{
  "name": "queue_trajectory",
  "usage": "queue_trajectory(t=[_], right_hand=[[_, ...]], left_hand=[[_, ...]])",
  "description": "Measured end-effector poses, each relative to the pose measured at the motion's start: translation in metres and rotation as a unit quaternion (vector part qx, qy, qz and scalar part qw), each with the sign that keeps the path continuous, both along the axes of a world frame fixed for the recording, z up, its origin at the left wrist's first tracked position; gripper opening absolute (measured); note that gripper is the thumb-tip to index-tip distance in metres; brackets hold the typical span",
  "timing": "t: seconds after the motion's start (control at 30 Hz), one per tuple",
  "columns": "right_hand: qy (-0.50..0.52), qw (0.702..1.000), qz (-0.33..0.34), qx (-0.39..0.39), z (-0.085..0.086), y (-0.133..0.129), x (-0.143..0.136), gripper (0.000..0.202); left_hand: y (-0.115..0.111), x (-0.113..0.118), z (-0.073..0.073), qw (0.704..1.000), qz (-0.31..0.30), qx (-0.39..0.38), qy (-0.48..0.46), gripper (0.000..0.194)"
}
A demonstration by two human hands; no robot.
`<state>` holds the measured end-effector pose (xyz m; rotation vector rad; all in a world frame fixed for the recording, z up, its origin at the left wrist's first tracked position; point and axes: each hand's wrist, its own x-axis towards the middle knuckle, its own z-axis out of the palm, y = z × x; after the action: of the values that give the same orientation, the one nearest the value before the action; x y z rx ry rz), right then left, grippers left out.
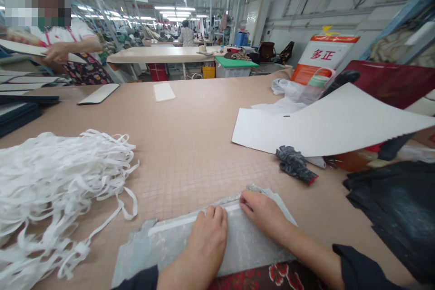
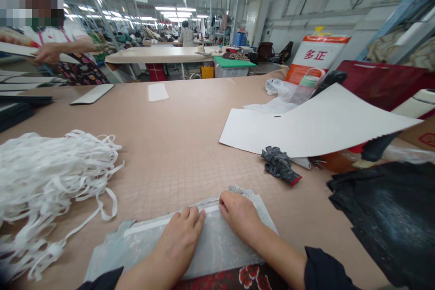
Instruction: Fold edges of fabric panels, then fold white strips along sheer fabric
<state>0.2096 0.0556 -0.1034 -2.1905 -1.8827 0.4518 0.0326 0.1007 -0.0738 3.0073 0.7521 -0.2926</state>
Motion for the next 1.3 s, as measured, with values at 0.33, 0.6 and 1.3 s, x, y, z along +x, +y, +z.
queue_trajectory(t=[0.33,0.6,1.3], right_hand=[[0.138,0.982,-0.124,0.019,0.0,-0.022,0.064,0.013],[0.167,0.972,-0.161,0.032,-0.014,-0.018,0.079,0.014],[-0.009,0.997,-0.08,-0.015,0.017,-0.008,0.07,0.018]], left_hand=[[-0.006,0.005,-0.034,0.996,-0.013,0.088,-0.021,0.039],[-0.006,0.01,-0.029,0.996,-0.008,0.089,-0.005,0.047],[-0.005,0.005,-0.031,0.996,-0.02,0.072,-0.04,0.051]])
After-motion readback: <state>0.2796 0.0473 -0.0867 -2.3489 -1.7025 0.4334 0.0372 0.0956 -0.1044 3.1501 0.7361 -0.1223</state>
